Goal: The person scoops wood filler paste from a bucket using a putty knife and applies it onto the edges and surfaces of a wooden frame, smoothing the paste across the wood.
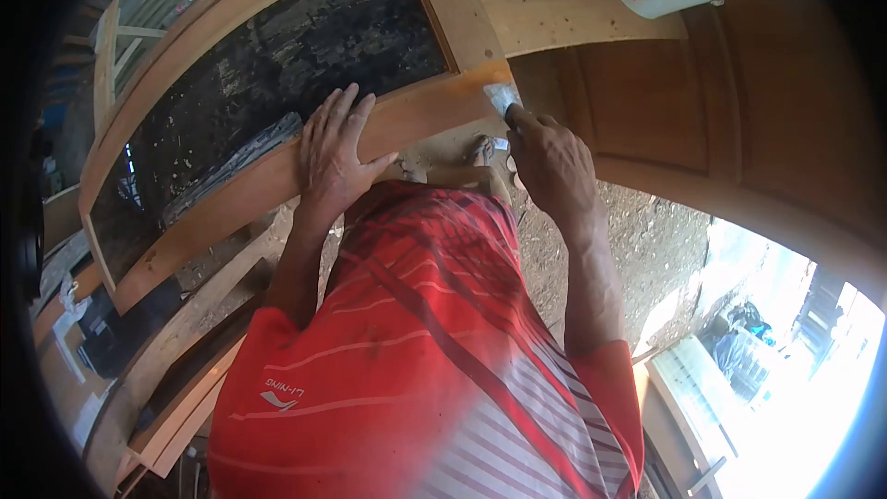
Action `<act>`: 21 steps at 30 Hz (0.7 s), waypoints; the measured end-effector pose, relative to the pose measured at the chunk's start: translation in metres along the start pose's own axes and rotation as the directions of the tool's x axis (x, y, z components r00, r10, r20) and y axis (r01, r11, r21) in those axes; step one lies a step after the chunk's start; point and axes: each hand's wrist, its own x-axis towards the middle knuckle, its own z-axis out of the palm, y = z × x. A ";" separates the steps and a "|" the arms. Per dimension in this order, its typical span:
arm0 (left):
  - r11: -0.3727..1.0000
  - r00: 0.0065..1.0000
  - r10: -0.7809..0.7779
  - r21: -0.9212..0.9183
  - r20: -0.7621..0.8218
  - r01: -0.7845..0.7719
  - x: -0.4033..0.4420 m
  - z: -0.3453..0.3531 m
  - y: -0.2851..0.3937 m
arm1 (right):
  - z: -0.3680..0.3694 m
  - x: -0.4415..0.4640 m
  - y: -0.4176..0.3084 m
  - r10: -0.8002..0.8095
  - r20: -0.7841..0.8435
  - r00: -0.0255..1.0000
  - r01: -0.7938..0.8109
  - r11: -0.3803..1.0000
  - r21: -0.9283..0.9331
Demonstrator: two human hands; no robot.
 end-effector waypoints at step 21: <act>0.943 0.891 -0.309 0.014 -0.334 0.333 0.008 0.010 0.008 | -0.031 0.095 0.085 -0.553 0.156 0.819 0.557 0.830 0.023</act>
